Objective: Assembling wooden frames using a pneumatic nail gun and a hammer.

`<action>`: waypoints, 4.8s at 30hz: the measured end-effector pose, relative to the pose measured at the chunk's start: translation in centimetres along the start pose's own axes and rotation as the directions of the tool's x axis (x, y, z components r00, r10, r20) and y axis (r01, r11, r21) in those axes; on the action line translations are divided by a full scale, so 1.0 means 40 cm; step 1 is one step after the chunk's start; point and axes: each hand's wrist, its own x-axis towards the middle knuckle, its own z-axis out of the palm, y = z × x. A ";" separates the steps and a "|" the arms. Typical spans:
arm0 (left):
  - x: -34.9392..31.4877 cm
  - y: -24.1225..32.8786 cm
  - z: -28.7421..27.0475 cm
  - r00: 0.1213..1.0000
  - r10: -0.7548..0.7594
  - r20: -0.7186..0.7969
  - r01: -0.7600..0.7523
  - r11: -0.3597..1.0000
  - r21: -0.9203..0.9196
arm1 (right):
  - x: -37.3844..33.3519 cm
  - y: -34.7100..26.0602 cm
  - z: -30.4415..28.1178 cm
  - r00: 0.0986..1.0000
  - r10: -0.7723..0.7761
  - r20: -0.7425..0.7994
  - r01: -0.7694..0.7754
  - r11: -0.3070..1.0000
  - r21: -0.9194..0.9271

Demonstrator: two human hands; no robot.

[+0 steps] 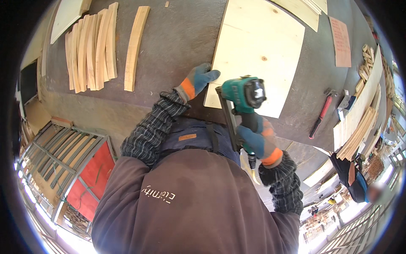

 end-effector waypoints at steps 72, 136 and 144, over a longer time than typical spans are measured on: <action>0.288 0.290 -0.013 0.844 0.409 -0.347 -0.032 0.684 0.729 | 0.507 -0.368 -0.158 0.949 -0.254 -0.185 0.301 0.903 0.306; 0.346 0.263 -0.002 0.835 0.409 -0.370 -0.001 0.672 0.741 | 0.473 -0.339 -0.104 0.953 -0.257 -0.159 0.288 0.931 0.223; -0.103 0.082 -0.037 0.948 0.186 -0.258 0.036 0.742 0.669 | 0.401 -0.251 -0.059 0.962 -0.204 -0.180 0.246 0.936 0.252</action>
